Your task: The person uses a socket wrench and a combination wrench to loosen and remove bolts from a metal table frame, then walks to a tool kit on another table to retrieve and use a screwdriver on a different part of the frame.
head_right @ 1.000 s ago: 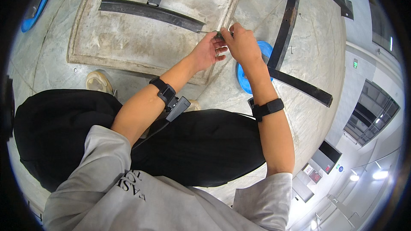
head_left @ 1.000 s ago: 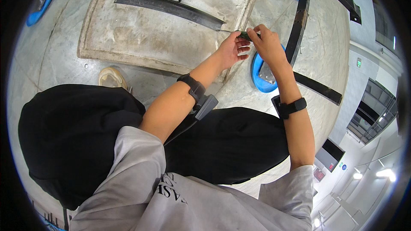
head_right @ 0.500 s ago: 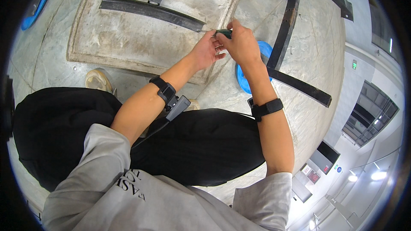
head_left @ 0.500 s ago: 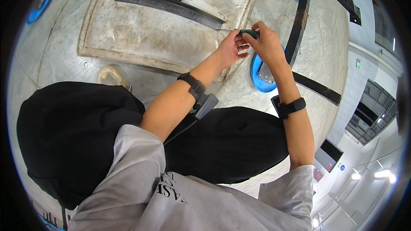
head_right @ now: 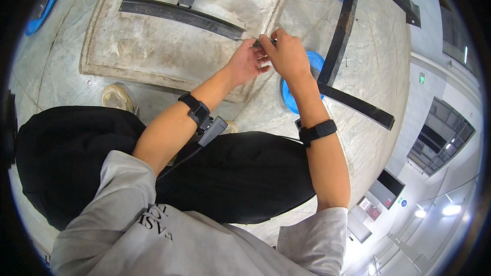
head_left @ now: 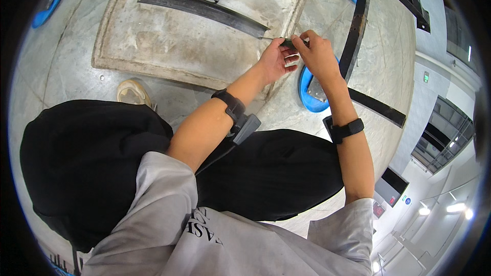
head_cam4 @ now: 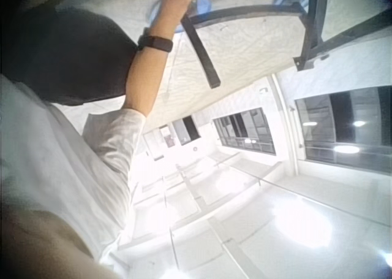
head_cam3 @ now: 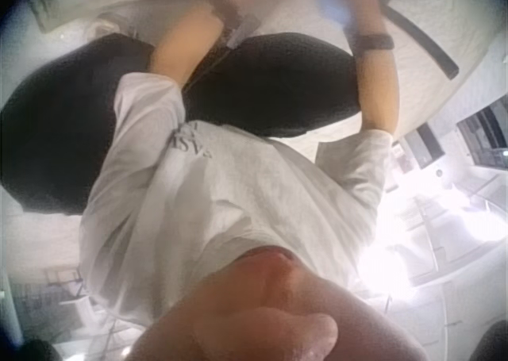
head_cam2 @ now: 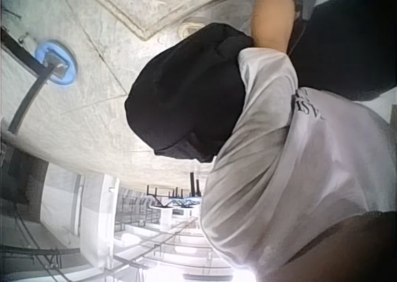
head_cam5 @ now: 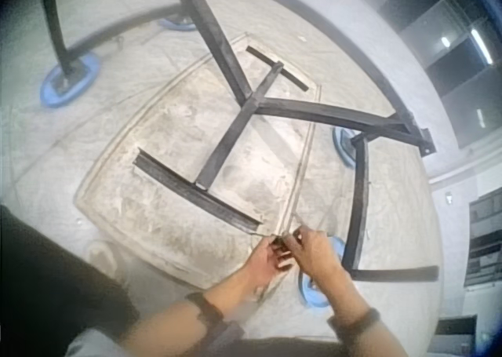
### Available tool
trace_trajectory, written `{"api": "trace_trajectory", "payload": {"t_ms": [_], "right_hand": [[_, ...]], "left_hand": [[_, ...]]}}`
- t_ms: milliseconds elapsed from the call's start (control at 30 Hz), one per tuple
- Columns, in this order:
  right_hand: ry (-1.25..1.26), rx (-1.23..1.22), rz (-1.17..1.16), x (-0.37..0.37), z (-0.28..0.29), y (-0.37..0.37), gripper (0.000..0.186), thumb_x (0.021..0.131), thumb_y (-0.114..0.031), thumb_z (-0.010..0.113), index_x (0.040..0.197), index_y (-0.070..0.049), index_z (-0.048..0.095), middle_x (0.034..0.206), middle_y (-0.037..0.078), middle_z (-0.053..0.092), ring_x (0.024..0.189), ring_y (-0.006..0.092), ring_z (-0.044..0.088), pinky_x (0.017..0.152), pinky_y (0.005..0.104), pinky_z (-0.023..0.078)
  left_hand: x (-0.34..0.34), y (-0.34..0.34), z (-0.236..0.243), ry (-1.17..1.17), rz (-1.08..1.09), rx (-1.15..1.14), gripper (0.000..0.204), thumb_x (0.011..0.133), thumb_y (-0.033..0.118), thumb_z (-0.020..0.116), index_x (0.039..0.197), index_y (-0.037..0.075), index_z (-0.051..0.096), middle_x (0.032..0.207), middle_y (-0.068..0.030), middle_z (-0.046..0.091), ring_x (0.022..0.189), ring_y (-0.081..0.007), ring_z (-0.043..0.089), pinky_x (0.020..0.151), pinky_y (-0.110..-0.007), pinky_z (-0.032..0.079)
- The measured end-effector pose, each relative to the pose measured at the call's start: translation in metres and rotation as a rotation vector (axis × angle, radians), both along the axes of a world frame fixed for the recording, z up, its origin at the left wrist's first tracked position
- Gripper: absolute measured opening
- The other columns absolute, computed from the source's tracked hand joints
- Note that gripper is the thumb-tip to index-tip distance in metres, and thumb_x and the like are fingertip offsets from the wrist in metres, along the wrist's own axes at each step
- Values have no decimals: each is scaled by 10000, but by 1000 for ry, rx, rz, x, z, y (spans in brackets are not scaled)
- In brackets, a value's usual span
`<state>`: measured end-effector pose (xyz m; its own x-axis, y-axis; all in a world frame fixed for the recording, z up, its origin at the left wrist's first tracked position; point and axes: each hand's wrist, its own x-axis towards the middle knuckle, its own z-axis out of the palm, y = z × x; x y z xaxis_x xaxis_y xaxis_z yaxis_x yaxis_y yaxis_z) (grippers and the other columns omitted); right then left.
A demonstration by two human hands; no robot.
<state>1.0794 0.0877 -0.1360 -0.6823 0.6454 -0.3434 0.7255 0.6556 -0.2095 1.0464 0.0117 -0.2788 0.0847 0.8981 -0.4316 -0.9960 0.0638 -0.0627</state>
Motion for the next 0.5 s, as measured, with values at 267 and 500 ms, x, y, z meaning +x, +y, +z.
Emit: {"api": "trace_trajectory", "payload": {"t_ms": [267,500], "right_hand": [[92,4,127,6,-5,1,382,846,-335,672,996,14,638,824,263,680,828,426,678,725,483,535],[-64,-8,1,3,-2,-4,347,812,-276,722,995,4,631,860,252,687,842,428,674,729,475,536]], "left_hand": [[5,-4,7,97,-15,-45,368,941,470,405,955,157,597,990,-12,647,959,-190,570,833,-425,443],[2,-4,4,-17,1,7,409,963,542,425,940,170,594,942,3,645,947,-185,563,815,-426,440]]}}
